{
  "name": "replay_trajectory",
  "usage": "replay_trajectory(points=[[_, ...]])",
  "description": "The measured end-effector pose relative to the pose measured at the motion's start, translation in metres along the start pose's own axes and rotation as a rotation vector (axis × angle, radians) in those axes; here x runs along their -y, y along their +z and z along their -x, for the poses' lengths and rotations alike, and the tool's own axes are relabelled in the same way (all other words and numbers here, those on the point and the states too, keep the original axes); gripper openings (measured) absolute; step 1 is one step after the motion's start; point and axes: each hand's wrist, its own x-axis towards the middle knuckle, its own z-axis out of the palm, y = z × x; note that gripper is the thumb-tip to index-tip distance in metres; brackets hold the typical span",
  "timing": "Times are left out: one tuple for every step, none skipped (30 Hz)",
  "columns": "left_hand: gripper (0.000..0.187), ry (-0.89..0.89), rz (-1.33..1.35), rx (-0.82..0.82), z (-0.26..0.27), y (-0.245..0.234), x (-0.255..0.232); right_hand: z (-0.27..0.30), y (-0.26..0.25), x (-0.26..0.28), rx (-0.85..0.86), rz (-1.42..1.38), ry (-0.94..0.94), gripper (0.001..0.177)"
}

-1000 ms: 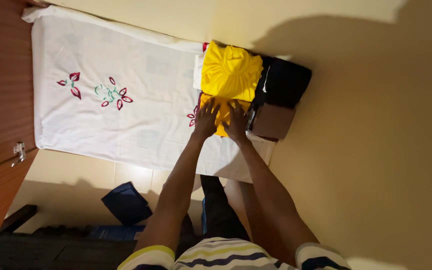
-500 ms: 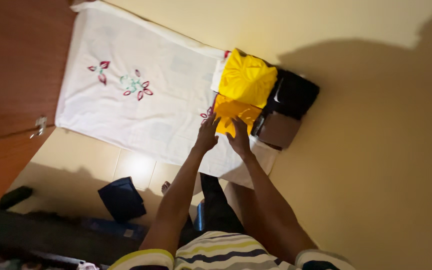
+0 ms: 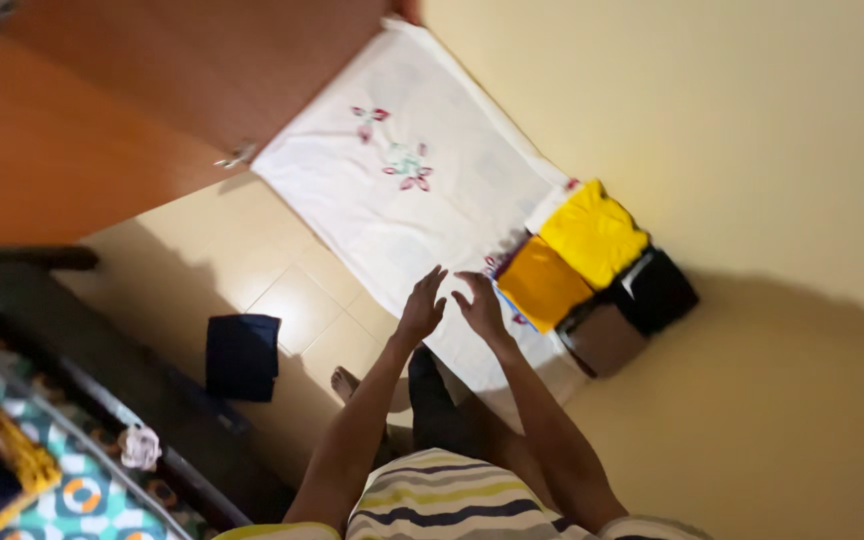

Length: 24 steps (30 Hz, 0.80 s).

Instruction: The person picks up folded clothes and small bags from a bed and stacks them on a surface.

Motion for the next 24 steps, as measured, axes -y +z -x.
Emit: replay_trajectory(points=[[0.069, -0.030, 0.014, -0.018, 0.010, -0.014, 0.002, -0.003, 0.009, 0.017, 0.056, -0.011, 0.004, 0.040], [0.069, -0.040, 0.011, -0.058, 0.018, -0.027, 0.004, -0.005, 0.017, 0.035, 0.112, -0.019, 0.007, 0.036], [0.064, -0.078, 0.039, -0.091, 0.028, -0.041, 0.008, -0.007, 0.025, 0.053, 0.135, -0.019, -0.027, 0.036], [0.060, -0.115, 0.067, -0.123, 0.038, -0.054, 0.011, -0.010, 0.033, 0.069, 0.186, -0.015, -0.044, 0.035], [0.060, -0.127, 0.064, -0.162, 0.050, -0.067, 0.013, -0.012, 0.042, 0.086, 0.238, -0.011, -0.061, 0.034], [0.057, -0.132, 0.079, -0.219, 0.063, -0.080, 0.016, -0.013, 0.051, 0.102, 0.261, -0.012, -0.094, 0.034], [0.054, -0.139, 0.093, -0.279, 0.077, -0.093, 0.018, -0.014, 0.061, 0.118, 0.297, -0.035, -0.082, 0.033], [0.054, -0.153, 0.089, -0.322, 0.091, -0.106, 0.021, -0.013, 0.072, 0.133, 0.335, -0.057, -0.069, 0.032], [0.053, -0.209, 0.102, -0.342, 0.105, -0.118, 0.024, -0.011, 0.082, 0.147, 0.369, -0.058, -0.110, 0.032], [0.052, -0.263, 0.117, -0.362, 0.120, -0.129, 0.026, -0.009, 0.091, 0.159, 0.415, -0.096, -0.078, 0.032], [0.052, -0.285, 0.114, -0.416, 0.136, -0.141, 0.028, -0.006, 0.103, 0.172, 0.467, -0.132, -0.045, 0.033], [0.052, -0.326, 0.127, -0.450, 0.152, -0.151, 0.030, -0.004, 0.114, 0.183, 0.508, -0.130, -0.088, 0.033], [0.052, -0.367, 0.138, -0.481, 0.168, -0.163, 0.033, -0.002, 0.127, 0.194, 0.521, -0.110, -0.094, 0.034], [0.052, -0.388, 0.133, -0.532, 0.184, -0.175, 0.035, 0.000, 0.139, 0.205, 0.534, -0.090, -0.100, 0.036], [0.051, -0.421, 0.152, -0.559, 0.202, -0.183, 0.037, 0.004, 0.150, 0.215, 0.570, -0.092, -0.134, 0.036], [0.049, -0.452, 0.173, -0.586, 0.218, -0.192, 0.039, 0.007, 0.160, 0.226, 0.554, -0.115, -0.212, 0.034], [0.049, -0.472, 0.170, -0.627, 0.234, -0.200, 0.042, 0.010, 0.170, 0.237, 0.535, -0.140, -0.287, 0.031], [0.049, -0.487, 0.172, -0.649, 0.249, -0.209, 0.045, 0.012, 0.181, 0.249, 0.569, -0.145, -0.317, 0.031], [0.050, -0.501, 0.176, -0.666, 0.266, -0.215, 0.048, 0.017, 0.191, 0.261, 0.599, -0.154, -0.275, 0.032], [0.050, -0.521, 0.175, -0.701, 0.283, -0.221, 0.051, 0.022, 0.201, 0.273, 0.628, -0.162, -0.233, 0.032], [0.050, -0.517, 0.159, -0.730, 0.298, -0.228, 0.054, 0.026, 0.212, 0.285, 0.655, -0.163, -0.255, 0.032], [0.050, -0.513, 0.142, -0.759, 0.313, -0.235, 0.057, 0.031, 0.224, 0.298, 0.673, -0.173, -0.239, 0.032], [0.050, -0.521, 0.141, -0.788, 0.328, -0.243, 0.061, 0.034, 0.236, 0.310, 0.684, -0.181, -0.225, 0.033], [0.050, -0.521, 0.136, -0.809, 0.343, -0.251, 0.065, 0.040, 0.247, 0.323, 0.703, -0.179, -0.247, 0.033]])
